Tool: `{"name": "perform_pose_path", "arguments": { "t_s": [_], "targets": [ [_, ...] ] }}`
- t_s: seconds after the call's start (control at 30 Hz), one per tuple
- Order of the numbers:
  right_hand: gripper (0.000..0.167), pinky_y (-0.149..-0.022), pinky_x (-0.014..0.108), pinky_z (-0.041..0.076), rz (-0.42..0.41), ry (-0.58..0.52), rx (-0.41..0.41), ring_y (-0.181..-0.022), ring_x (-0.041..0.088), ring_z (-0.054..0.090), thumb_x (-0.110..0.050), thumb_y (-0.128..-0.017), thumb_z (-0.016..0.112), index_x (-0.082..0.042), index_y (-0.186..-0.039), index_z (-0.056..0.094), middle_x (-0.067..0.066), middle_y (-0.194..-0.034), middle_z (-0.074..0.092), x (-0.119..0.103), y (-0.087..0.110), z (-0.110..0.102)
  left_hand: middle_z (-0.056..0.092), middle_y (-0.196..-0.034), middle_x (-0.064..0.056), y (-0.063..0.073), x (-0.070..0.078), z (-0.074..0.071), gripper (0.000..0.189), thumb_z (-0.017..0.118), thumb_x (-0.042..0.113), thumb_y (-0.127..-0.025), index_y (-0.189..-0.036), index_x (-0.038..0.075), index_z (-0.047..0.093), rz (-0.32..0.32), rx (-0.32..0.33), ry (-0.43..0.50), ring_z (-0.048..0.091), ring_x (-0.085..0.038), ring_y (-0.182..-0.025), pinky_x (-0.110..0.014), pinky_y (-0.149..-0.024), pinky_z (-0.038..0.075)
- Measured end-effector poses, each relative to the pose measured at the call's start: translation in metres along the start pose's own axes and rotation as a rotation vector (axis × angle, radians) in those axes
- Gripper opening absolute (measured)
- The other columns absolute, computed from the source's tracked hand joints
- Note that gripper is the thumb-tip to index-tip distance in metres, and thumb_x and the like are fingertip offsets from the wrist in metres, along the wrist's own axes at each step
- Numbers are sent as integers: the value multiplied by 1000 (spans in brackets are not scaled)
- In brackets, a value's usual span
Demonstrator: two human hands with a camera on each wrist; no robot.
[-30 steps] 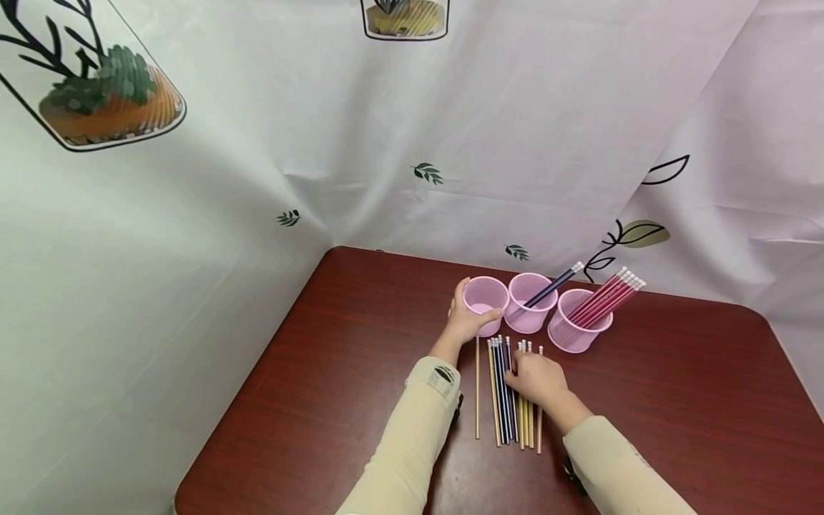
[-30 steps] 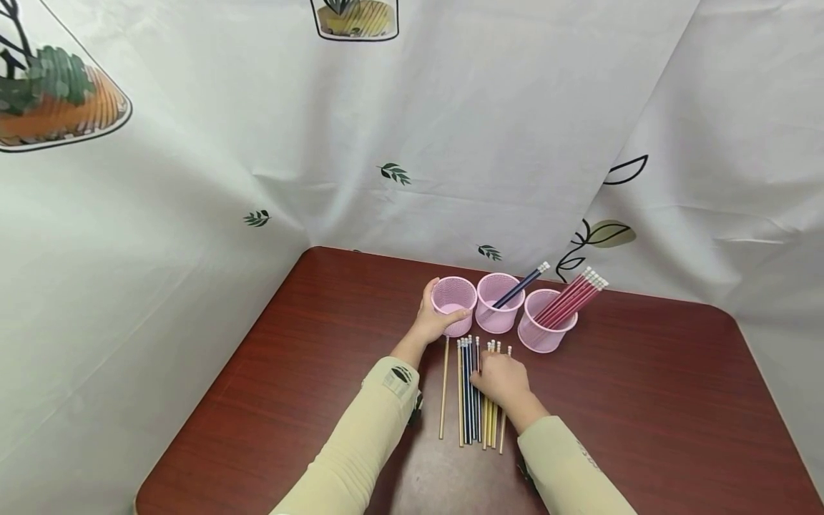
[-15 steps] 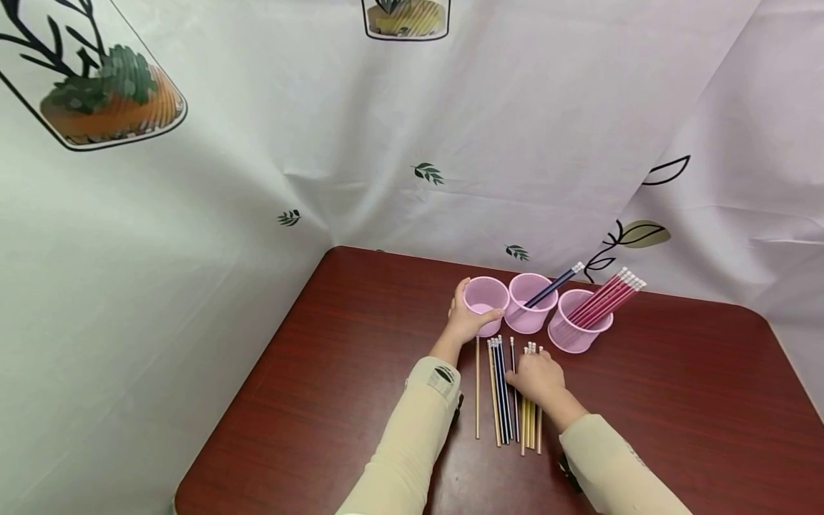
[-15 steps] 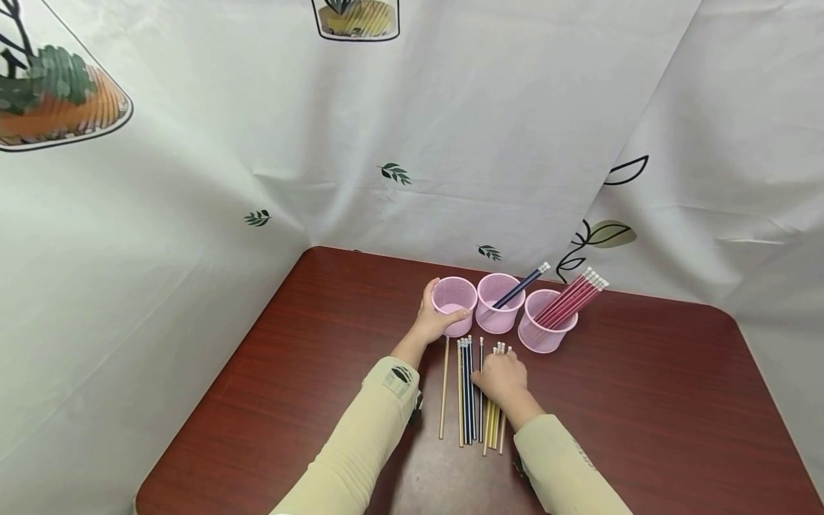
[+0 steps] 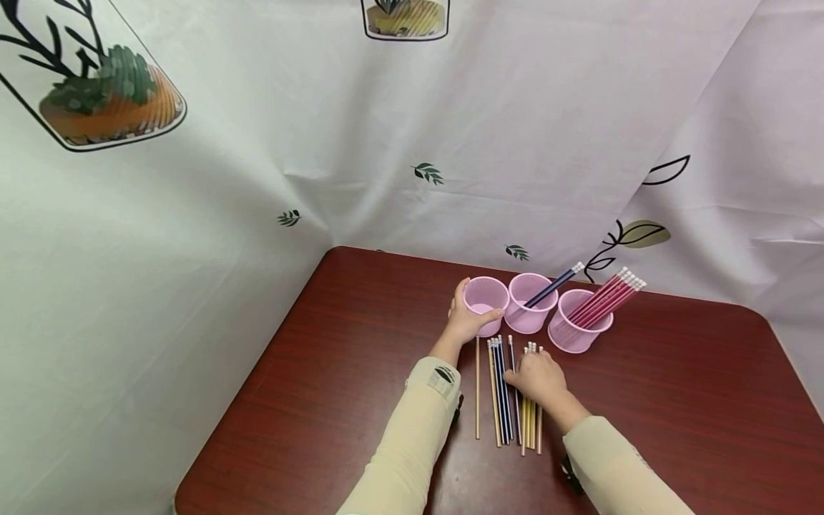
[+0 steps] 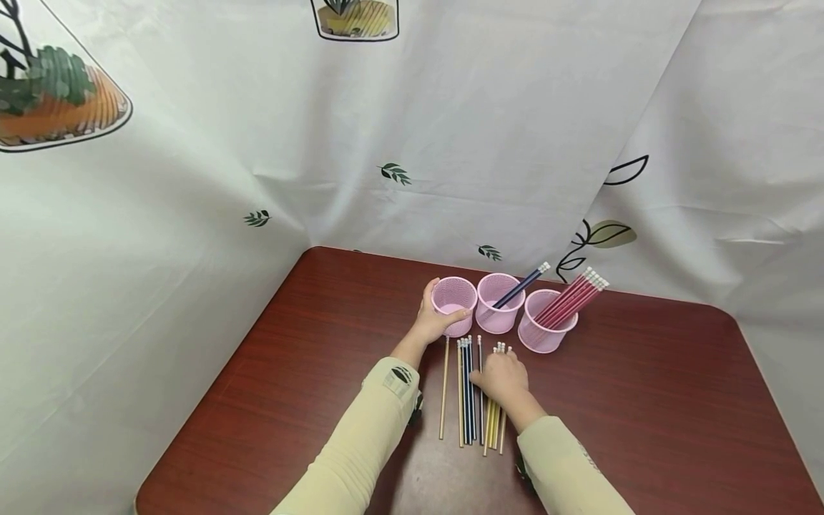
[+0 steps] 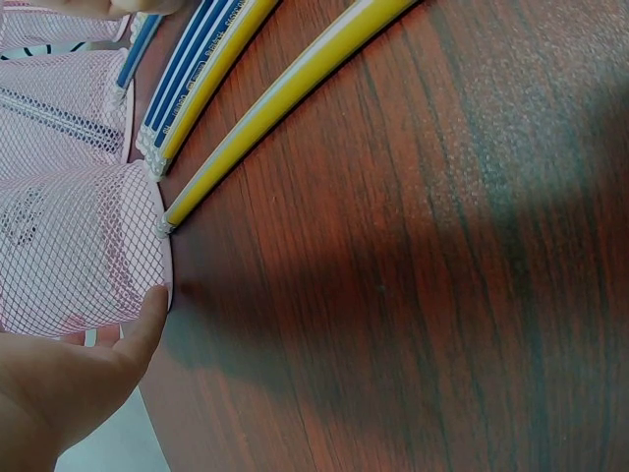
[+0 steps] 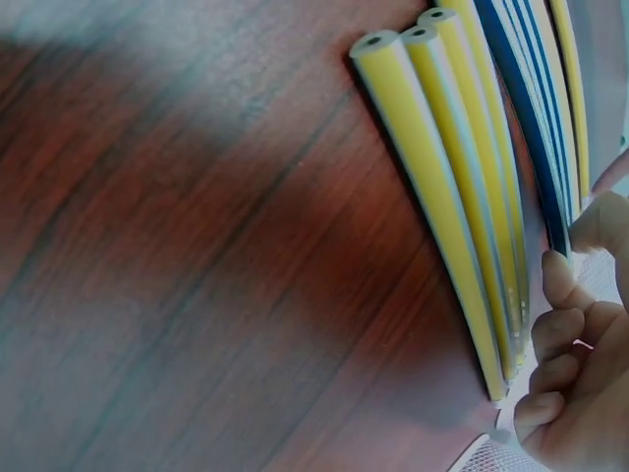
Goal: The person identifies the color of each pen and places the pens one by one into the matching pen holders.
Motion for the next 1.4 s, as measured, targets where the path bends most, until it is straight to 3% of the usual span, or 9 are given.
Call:
{"name": "perform_pose_path", "arguments": {
  "t_s": [0.53, 1.03, 1.4],
  "targets": [
    [24, -49, 32, 36, -27, -104, 100, -54, 16, 44, -25, -68, 64, -15, -52, 49, -2, -53, 45, -5, 2, -14, 38, -136, -15, 2, 2, -2, 96, 85, 29, -65, -141, 28, 28, 21, 9, 10, 35, -35, -121, -48, -95, 34],
    [22, -47, 32, 35, -17, -161, 167, -53, 15, 42, -21, -68, 63, -15, -52, 48, -3, -52, 45, -7, 2, -40, 39, -135, -14, 2, 2, -3, 96, 84, 30, -65, -141, 28, 27, 21, 4, 11, 35, -34, -121, -47, -95, 34],
    [19, -47, 30, 31, -11, -201, 267, -53, 16, 41, -19, -65, 61, -15, -56, 44, -2, -54, 42, -5, 1, -57, 37, -136, -15, 2, 1, -2, 94, 84, 30, -66, -141, 30, 27, 22, -2, 19, 34, -34, -122, -48, -95, 34]
  ]
}}
Point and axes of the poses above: each hand's wrist, its own y-axis away from the middle knuckle, its own z-axis out of the palm, x = y × z, the point moved 4 cm from there along -y, towards the middle knuckle
